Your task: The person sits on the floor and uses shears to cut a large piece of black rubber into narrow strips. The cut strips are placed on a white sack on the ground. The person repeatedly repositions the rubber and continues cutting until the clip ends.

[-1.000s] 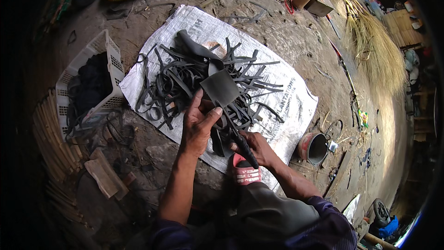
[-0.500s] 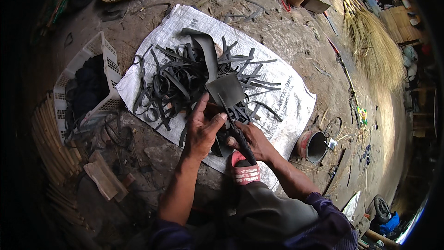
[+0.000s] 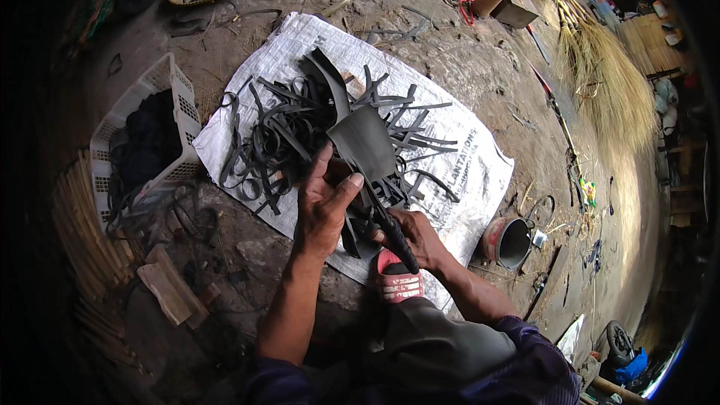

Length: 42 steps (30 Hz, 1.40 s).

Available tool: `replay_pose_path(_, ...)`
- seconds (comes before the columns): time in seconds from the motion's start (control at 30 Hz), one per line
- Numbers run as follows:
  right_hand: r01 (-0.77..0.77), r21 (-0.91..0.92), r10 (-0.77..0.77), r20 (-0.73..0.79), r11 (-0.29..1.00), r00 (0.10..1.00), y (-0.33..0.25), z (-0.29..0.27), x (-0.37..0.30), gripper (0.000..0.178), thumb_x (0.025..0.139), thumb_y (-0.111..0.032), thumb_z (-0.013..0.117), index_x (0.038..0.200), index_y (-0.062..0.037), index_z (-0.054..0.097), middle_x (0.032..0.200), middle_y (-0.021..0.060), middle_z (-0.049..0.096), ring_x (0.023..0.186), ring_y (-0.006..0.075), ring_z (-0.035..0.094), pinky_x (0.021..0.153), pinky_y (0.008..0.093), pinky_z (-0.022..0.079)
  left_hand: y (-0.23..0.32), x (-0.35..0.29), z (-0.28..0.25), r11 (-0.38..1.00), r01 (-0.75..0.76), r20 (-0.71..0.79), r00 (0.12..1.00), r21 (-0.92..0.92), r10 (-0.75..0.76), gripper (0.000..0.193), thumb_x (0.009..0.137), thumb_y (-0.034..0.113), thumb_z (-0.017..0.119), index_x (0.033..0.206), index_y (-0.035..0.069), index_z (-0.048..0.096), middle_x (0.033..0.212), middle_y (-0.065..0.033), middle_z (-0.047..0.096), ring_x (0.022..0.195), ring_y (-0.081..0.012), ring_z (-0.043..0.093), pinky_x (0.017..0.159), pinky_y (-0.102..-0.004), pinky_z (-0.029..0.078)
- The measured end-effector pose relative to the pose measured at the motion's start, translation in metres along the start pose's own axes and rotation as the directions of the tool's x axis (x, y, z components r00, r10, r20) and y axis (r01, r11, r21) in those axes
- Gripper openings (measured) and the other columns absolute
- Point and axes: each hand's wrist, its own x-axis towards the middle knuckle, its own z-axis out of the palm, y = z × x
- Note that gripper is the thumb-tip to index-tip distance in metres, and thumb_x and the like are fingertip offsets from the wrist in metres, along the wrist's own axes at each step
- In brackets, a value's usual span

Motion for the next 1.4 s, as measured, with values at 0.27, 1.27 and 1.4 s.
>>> replay_pose_path(0.27,0.241,-0.217,-0.255,-0.038,0.946,0.966,0.000,-0.005,0.010,0.053,0.093,-0.052,0.073,0.106,-0.0014,0.063,0.072,0.0164,0.060,0.065,0.0335,0.058,0.063,0.0433,0.044,0.001,-0.002,0.001,0.994,0.051,-0.006,0.999,0.094,-0.050,0.073,0.096,0.001,0.067,0.160,-0.001,0.033,0.139,-0.0099,0.061,0.126,-0.0161,0.058,0.111,-0.0328,0.043)
replay_pose_path(1.27,0.010,-0.058,-0.007,0.045,0.998,0.999,0.008,0.004,0.003,0.061,0.094,-0.061,0.067,0.104,-0.0013,0.067,0.068,0.0189,0.060,0.068,0.0399,0.063,0.065,0.0474,0.046,0.005,0.000,-0.001,0.998,0.036,-0.019,0.999,0.049,-0.035,0.065,0.095,0.000,0.066,0.155,0.002,0.040,0.135,-0.0083,0.062,0.123,-0.0136,0.058,0.108,-0.0297,0.044)
replay_pose_path(1.4,0.142,-0.101,-0.146,-0.040,0.985,0.988,0.011,0.004,0.010,0.061,0.094,-0.062,0.067,0.100,-0.0005,0.064,0.067,0.0191,0.058,0.066,0.0400,0.062,0.064,0.0488,0.045,0.005,0.000,-0.002,0.995,0.061,-0.001,0.998,0.076,-0.062,0.061,0.097,-0.001,0.065,0.154,0.001,0.042,0.133,-0.0068,0.062,0.120,-0.0118,0.058,0.105,-0.0286,0.045)
